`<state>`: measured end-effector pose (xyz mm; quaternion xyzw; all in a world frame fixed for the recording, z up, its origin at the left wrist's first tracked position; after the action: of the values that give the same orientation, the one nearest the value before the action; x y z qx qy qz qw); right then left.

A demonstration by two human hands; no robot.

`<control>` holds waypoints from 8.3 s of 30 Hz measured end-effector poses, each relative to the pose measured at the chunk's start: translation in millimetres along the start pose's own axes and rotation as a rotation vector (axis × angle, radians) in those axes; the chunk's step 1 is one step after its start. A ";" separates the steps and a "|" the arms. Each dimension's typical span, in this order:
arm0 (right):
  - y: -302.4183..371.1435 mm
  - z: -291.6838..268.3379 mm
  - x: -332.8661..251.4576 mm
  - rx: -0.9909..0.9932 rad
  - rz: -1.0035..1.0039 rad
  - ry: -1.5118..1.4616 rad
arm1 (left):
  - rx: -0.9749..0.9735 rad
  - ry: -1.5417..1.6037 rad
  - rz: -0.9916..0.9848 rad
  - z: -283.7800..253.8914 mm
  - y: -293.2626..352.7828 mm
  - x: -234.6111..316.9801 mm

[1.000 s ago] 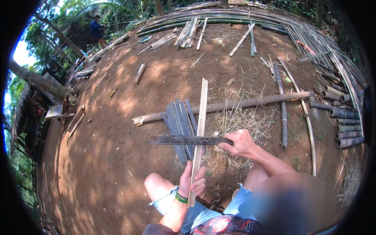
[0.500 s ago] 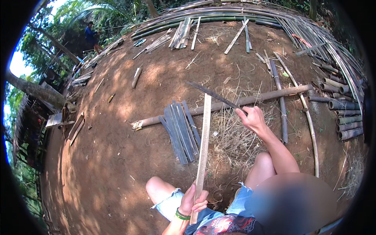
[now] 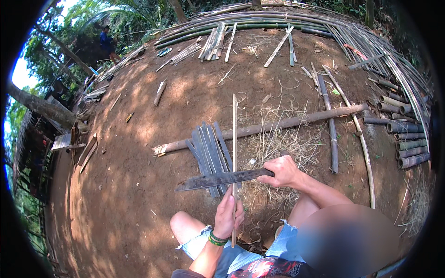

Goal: The person sits on the ground and uses a machete to split long bamboo strips into thinner slats. They hold the bamboo vertically against a wooden support and strike it with the blade to separate the layers, then place the finished slats into a pile.

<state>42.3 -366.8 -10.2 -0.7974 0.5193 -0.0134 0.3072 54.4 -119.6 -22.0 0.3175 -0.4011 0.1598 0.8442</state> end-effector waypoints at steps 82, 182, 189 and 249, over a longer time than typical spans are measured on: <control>6.5 18.4 62.6 0.482 0.552 -0.675 | -0.103 0.255 -0.186 -14.3 -48.1 17.7; 17.9 -29.9 75.2 0.435 0.625 -0.149 | 0.083 -0.119 -0.022 16.5 53.5 -11.5; -9.8 -9.0 -14.9 0.145 -0.043 -0.131 | 0.114 -0.069 0.024 20.9 -3.5 17.4; 6.4 -0.7 49.5 0.283 0.376 -0.279 | -0.044 0.116 0.055 2.9 -19.6 31.6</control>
<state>59.6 -410.3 -27.6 -0.6304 0.6036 0.0814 0.4813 82.9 -135.7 -4.0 0.2780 -0.3634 0.1920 0.8682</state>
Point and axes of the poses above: each hand's wrist, its own y-axis away from the middle knuckle, its own z-axis out of the palm, x = y × z, the point moved 3 cm from there along -y, towards the middle knuckle, and after that the axes turned 13 degrees about -z, right-handed, at the moved point
